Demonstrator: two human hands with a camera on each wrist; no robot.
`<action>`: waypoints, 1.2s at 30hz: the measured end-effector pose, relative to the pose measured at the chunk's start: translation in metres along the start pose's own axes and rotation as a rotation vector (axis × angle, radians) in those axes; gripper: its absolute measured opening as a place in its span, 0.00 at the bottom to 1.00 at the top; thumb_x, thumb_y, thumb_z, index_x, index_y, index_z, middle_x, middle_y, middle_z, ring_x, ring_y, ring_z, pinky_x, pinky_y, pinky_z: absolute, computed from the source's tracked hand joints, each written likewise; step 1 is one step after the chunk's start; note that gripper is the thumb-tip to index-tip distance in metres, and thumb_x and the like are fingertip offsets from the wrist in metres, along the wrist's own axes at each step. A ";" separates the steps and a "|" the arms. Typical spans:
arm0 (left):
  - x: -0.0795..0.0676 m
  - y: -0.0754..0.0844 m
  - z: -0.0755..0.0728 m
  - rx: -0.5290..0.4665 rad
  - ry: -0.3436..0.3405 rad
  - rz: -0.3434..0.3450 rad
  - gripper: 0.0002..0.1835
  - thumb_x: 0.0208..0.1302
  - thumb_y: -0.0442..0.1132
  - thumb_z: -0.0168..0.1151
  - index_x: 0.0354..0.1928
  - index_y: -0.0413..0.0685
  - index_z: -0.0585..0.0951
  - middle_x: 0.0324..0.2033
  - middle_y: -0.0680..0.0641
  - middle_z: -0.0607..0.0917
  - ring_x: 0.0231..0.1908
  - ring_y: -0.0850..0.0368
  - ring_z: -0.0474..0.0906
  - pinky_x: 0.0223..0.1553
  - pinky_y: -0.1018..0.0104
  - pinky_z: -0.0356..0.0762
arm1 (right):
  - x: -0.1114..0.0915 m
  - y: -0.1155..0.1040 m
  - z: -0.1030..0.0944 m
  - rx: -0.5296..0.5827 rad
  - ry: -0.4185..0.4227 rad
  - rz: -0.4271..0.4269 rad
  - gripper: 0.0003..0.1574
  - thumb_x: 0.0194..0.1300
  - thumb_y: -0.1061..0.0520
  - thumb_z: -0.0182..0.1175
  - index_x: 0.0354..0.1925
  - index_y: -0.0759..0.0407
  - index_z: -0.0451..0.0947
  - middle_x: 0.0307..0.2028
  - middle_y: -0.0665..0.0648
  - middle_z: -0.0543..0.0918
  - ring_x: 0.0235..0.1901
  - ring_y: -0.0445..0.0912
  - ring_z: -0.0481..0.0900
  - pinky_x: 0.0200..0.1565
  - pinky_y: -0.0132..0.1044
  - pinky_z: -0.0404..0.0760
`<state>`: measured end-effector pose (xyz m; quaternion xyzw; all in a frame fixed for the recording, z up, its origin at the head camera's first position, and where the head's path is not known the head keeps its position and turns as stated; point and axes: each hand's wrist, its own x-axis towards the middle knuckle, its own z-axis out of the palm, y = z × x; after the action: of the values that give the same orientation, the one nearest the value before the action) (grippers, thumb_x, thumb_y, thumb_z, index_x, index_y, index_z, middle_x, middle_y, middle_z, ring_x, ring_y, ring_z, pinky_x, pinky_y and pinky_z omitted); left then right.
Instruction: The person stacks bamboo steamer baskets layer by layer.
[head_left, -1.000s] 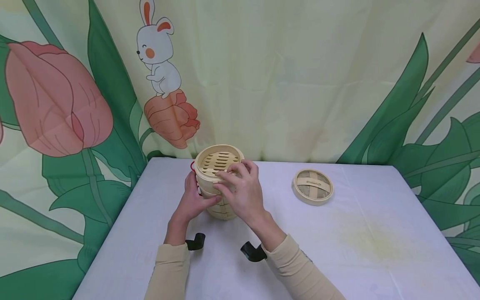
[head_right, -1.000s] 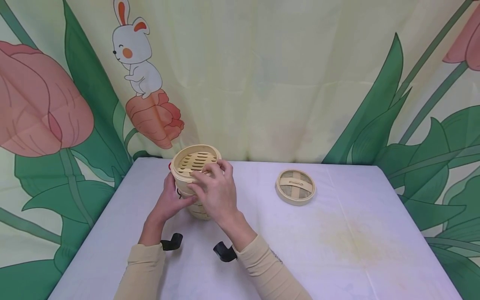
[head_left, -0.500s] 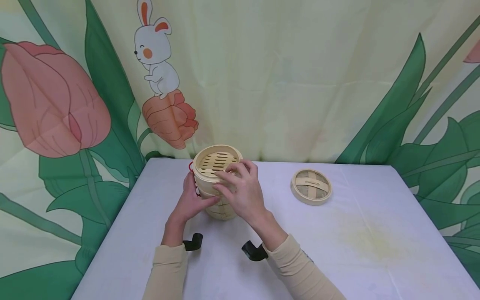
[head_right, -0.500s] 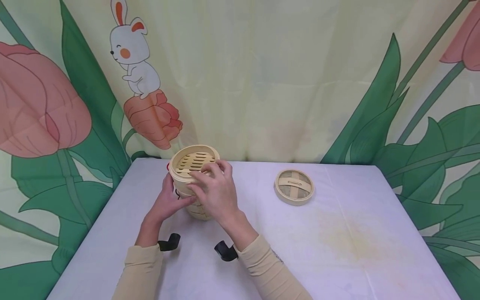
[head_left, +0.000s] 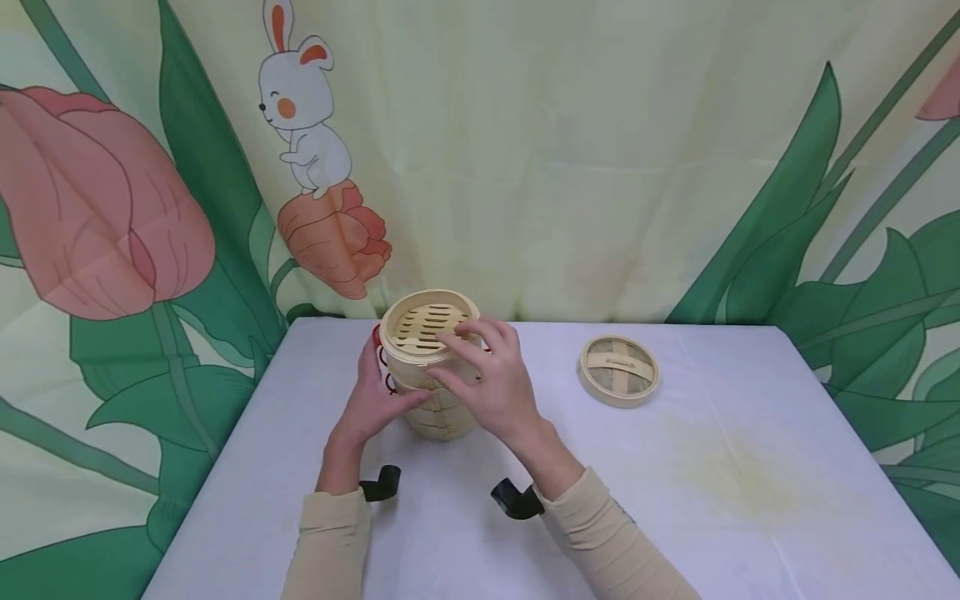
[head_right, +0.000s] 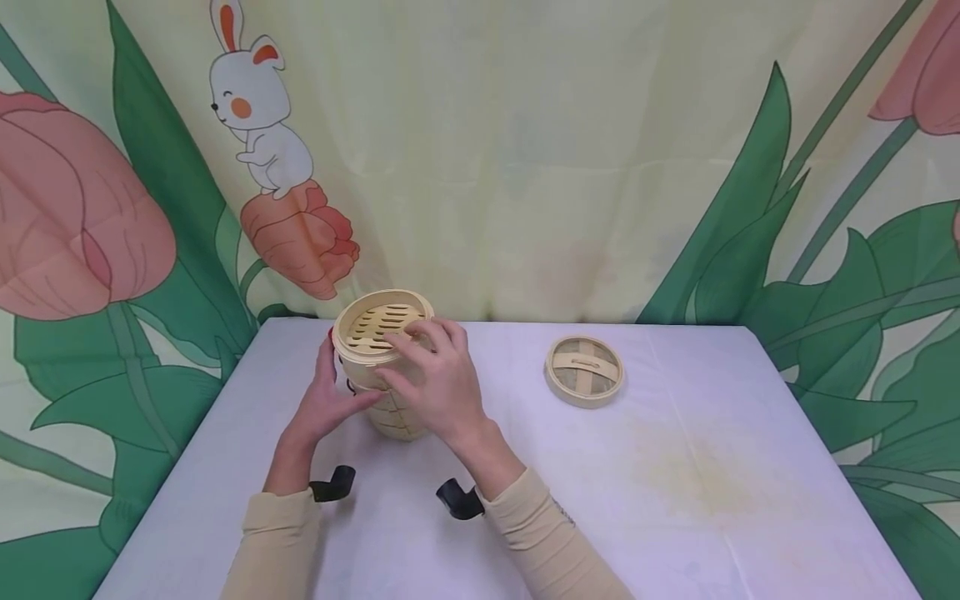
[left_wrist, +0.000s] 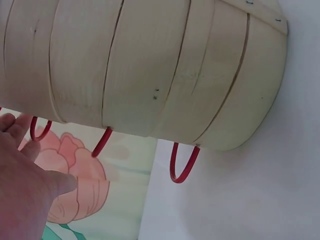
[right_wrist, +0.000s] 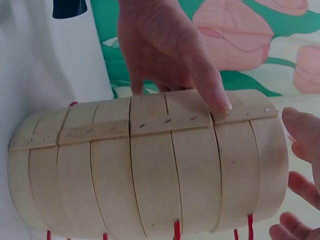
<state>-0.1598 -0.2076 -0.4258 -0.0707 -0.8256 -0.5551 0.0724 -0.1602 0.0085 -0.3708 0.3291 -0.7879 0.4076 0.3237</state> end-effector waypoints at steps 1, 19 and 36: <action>0.000 0.000 -0.001 -0.001 0.002 -0.003 0.67 0.49 0.47 0.81 0.80 0.52 0.41 0.77 0.44 0.46 0.75 0.46 0.43 0.68 0.33 0.53 | 0.000 0.001 -0.001 0.002 0.006 -0.005 0.26 0.49 0.53 0.81 0.48 0.56 0.88 0.48 0.58 0.81 0.56 0.60 0.70 0.56 0.52 0.73; 0.004 0.011 -0.018 0.021 0.027 0.077 0.64 0.49 0.40 0.80 0.79 0.51 0.43 0.78 0.46 0.47 0.76 0.49 0.37 0.70 0.32 0.39 | -0.006 0.020 -0.029 0.014 0.063 -0.001 0.30 0.49 0.56 0.80 0.52 0.59 0.86 0.49 0.57 0.81 0.55 0.59 0.72 0.58 0.51 0.69; 0.010 0.034 -0.017 0.006 0.012 0.151 0.62 0.48 0.39 0.78 0.79 0.49 0.47 0.77 0.45 0.48 0.76 0.50 0.39 0.70 0.34 0.38 | -0.020 0.051 -0.063 -0.021 0.072 0.037 0.34 0.48 0.56 0.81 0.55 0.58 0.84 0.53 0.60 0.81 0.56 0.59 0.72 0.58 0.54 0.66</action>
<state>-0.1621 -0.2107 -0.3869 -0.1293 -0.8192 -0.5458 0.1192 -0.1732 0.0906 -0.3789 0.2961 -0.7860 0.4167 0.3476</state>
